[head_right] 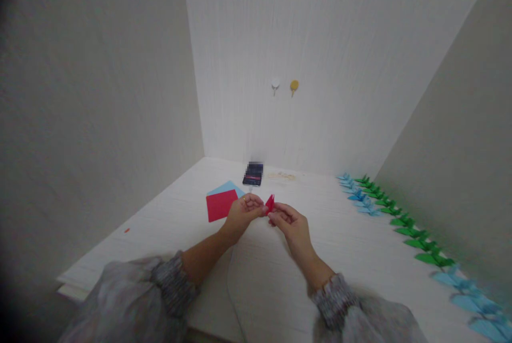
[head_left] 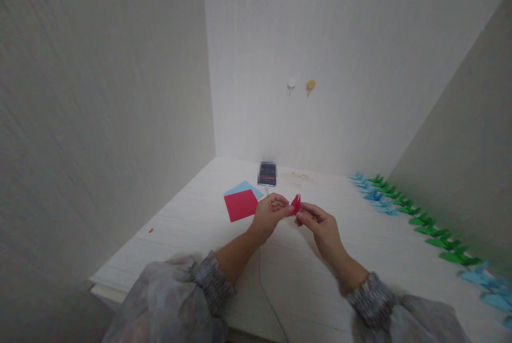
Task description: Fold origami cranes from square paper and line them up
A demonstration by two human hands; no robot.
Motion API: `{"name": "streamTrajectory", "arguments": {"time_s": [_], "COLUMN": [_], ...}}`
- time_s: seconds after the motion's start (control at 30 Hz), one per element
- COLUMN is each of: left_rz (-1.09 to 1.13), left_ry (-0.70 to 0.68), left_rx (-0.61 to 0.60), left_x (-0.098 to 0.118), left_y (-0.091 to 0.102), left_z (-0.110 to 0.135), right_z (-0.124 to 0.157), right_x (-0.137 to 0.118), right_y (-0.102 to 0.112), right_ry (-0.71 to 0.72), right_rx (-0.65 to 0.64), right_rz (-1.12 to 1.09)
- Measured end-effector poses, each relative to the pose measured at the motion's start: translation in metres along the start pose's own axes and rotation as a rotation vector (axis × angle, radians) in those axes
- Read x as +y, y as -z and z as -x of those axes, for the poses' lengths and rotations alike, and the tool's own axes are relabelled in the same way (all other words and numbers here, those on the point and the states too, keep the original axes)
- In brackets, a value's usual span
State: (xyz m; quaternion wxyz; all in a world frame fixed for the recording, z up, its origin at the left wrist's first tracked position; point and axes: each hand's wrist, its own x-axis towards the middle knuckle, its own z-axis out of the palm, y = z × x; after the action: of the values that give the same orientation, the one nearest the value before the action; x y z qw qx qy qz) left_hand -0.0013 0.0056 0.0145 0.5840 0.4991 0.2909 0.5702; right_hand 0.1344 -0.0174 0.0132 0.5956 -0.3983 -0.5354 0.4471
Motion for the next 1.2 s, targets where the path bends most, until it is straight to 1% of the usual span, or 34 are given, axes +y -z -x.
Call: {"name": "streamTrajectory", "arguments": {"time_s": [0.2, 0.57, 0.77, 1.0, 1.2], "left_rz": [-0.001, 0.003, 0.042, 0.006, -0.016], "left_ry": [0.021, -0.012, -0.012, -0.015, -0.016], "left_rx": [-0.008, -0.033, -0.066, -0.004, -0.002], "left_x": [0.0004, -0.0005, -0.0014, -0.0025, -0.0002], "left_y": [-0.0006, 0.0001, 0.0007, 0.0014, 0.0003], "left_z": [0.0014, 0.0023, 0.002, 0.001, 0.0017], "right_z": [-0.0011, -0.002, -0.0006, -0.0009, -0.0007], "right_x": [0.0018, 0.0025, 0.0034, 0.0035, 0.0051], "right_y": [0.0015, 0.0, 0.0001, -0.0018, -0.0008], "right_ry": [-0.017, 0.014, -0.001, -0.067, -0.039], "right_rx": [0.03, 0.038, -0.001, -0.022, -0.004], "right_rz": [-0.019, -0.073, 0.003, -0.044, -0.059]}}
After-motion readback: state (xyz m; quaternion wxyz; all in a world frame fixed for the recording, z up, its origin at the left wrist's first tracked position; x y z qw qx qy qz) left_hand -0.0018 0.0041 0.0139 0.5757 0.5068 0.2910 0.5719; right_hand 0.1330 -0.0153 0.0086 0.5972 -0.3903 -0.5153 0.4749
